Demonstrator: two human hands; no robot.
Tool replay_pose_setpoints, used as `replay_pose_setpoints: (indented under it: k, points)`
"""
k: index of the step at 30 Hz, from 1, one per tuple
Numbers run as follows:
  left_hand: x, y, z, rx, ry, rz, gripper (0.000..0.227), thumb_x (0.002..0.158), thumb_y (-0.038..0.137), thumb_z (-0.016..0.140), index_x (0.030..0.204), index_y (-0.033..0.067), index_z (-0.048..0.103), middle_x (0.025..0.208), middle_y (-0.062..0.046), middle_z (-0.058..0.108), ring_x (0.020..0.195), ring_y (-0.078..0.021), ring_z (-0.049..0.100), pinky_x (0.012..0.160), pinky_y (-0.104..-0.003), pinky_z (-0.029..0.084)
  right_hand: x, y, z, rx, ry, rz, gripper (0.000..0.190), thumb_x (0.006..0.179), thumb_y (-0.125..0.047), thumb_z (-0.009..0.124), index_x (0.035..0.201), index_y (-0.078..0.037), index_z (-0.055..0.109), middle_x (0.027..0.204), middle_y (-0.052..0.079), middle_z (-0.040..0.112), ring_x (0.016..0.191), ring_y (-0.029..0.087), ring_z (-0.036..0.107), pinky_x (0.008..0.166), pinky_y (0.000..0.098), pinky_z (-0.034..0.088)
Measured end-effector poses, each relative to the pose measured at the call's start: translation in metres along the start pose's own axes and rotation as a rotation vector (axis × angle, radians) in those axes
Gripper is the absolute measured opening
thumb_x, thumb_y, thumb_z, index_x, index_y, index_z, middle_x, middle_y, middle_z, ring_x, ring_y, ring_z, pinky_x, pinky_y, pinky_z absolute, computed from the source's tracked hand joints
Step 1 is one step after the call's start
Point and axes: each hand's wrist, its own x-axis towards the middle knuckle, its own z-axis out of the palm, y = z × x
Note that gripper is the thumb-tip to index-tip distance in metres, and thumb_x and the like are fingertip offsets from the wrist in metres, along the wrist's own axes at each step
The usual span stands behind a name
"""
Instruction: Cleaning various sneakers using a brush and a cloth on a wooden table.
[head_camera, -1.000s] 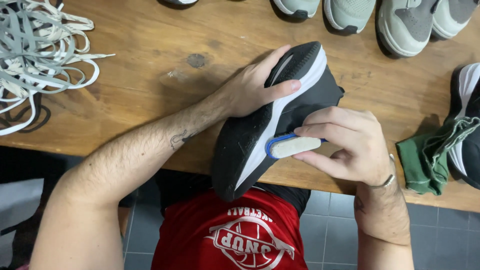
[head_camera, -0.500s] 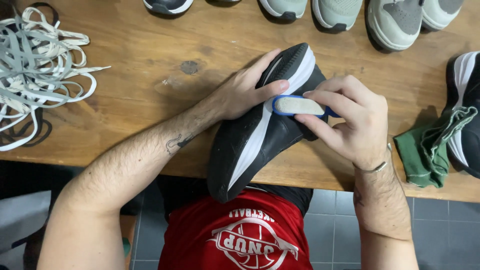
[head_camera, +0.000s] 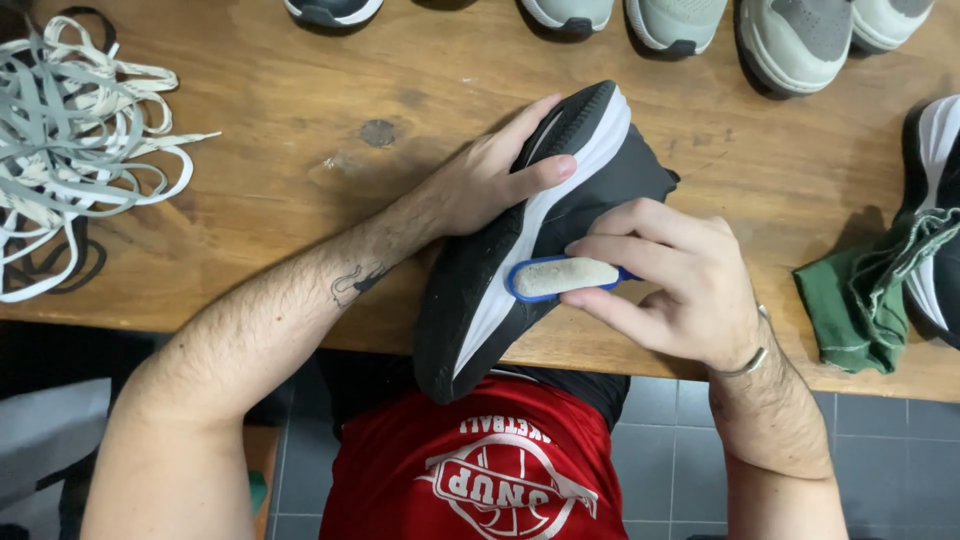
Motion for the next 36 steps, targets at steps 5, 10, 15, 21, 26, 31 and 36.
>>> replay_pose_setpoints:
  k: [5,10,15,21,26,31,36]
  points:
    - [0.001,0.0,0.001,0.001,-0.004,0.001,0.104,0.083,0.073,0.04,0.16,0.0061,0.019,0.168,-0.018,0.027,0.155,-0.0292,0.029,0.12,-0.044,0.024,-0.007,0.014,0.0,-0.367,0.087,0.083,0.026,0.105,-0.03,0.079,0.109,-0.004,0.077,0.102,0.008,0.067,0.086,0.021,0.067,0.064,0.0332,0.05]
    - [-0.001,0.002,0.001,-0.008,0.02,-0.007,0.103,0.084,0.071,0.042,0.16,0.0061,0.019,0.168,-0.018,0.028,0.154,-0.0289,0.03,0.12,-0.044,0.024,-0.004,0.006,-0.003,-0.41,0.115,0.109,0.025,0.105,-0.028,0.08,0.11,-0.003,0.077,0.102,0.009,0.067,0.086,0.023,0.067,0.064,0.0348,0.051]
    - [-0.003,0.008,0.002,0.031,0.037,0.0,0.106,0.08,0.076,0.041,0.16,0.0096,0.022,0.166,-0.018,0.034,0.152,-0.0303,0.035,0.118,-0.044,0.028,0.001,0.005,-0.012,0.08,-0.107,-0.034,0.023,0.093,-0.029,0.072,0.1,-0.007,0.074,0.095,0.005,0.068,0.068,0.014,0.06,0.051,0.0246,0.044]
    - [0.002,-0.002,0.004,0.008,0.043,0.019,0.097,0.087,0.069,0.044,0.159,0.007,0.023,0.167,-0.017,0.031,0.154,-0.0286,0.031,0.121,-0.043,0.025,-0.013,0.023,-0.012,-0.207,0.195,0.137,0.023,0.102,-0.017,0.084,0.109,0.004,0.076,0.101,0.016,0.065,0.087,0.026,0.062,0.076,0.0352,0.051]
    - [0.004,-0.004,0.002,-0.08,0.021,0.051,0.096,0.088,0.063,0.052,0.158,0.0045,0.023,0.166,-0.019,0.033,0.153,-0.0273,0.033,0.122,-0.04,0.026,-0.004,0.021,-0.006,-0.054,0.042,0.065,0.023,0.098,-0.024,0.076,0.104,-0.002,0.072,0.102,0.011,0.068,0.087,0.023,0.066,0.073,0.0336,0.054]
    - [-0.001,0.008,-0.004,-0.211,0.018,0.004,0.079,0.092,0.049,0.047,0.157,0.007,0.029,0.165,-0.011,0.038,0.152,-0.0195,0.034,0.123,-0.035,0.023,-0.004,0.017,-0.006,-0.016,0.147,0.12,0.02,0.099,-0.016,0.075,0.102,0.003,0.067,0.099,0.016,0.068,0.088,0.028,0.064,0.082,0.0361,0.052]
    - [-0.001,0.004,-0.004,-0.254,0.063,-0.014,0.078,0.095,0.052,0.045,0.159,0.0104,0.029,0.166,-0.01,0.035,0.153,-0.0192,0.031,0.124,-0.035,0.021,-0.01,0.016,0.012,-0.17,0.063,0.362,0.037,0.103,-0.022,0.068,0.137,-0.012,0.061,0.105,0.01,0.048,0.085,0.026,0.055,0.052,0.0414,0.049]
